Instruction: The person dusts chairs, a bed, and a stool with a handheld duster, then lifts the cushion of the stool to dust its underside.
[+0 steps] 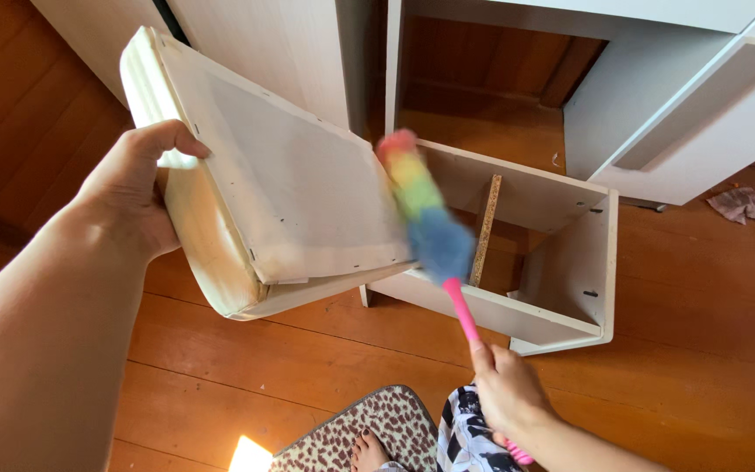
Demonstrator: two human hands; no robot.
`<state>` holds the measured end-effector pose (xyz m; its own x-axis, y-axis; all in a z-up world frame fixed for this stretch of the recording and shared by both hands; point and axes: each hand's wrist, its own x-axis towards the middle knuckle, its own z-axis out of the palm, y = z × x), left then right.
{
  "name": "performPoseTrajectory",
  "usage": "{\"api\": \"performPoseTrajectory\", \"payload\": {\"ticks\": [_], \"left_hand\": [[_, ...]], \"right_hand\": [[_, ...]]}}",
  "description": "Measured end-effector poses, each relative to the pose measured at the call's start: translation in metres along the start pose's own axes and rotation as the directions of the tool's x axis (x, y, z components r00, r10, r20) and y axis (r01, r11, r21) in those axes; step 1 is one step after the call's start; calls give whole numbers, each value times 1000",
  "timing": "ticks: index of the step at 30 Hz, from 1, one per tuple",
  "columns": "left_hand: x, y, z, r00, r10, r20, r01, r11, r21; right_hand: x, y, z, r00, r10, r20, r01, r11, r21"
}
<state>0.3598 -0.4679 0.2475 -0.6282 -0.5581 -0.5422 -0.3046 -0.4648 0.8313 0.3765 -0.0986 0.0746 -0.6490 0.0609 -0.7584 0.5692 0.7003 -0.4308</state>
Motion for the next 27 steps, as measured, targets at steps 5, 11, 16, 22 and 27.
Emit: {"api": "performPoseTrajectory", "payload": {"ticks": [5, 11, 16, 22, 27], "left_hand": [[5, -4, -4, 1000, -17, -20, 17, 1000, 20], [18, -12, -20, 994, -47, 96, 54, 996, -68], [2, -21, -24, 996, -94, -4, 94, 994, -59], [-6, -25, -34, 996, -63, 58, 68, 994, -83], [-14, -35, -37, 998, -43, 37, 47, 991, -124]], "right_hand": [[-18, 1, 23, 908, -418, -10, 418, 908, -23], [-10, 19, 29, 715, -678, 172, 688, 726, 4], [16, 11, -3, 934, -351, 67, 358, 914, -191], [-8, -23, -16, 980, -178, -90, 175, 984, -39], [-30, -11, 27, 761, -645, 72, 623, 694, -361]]}}
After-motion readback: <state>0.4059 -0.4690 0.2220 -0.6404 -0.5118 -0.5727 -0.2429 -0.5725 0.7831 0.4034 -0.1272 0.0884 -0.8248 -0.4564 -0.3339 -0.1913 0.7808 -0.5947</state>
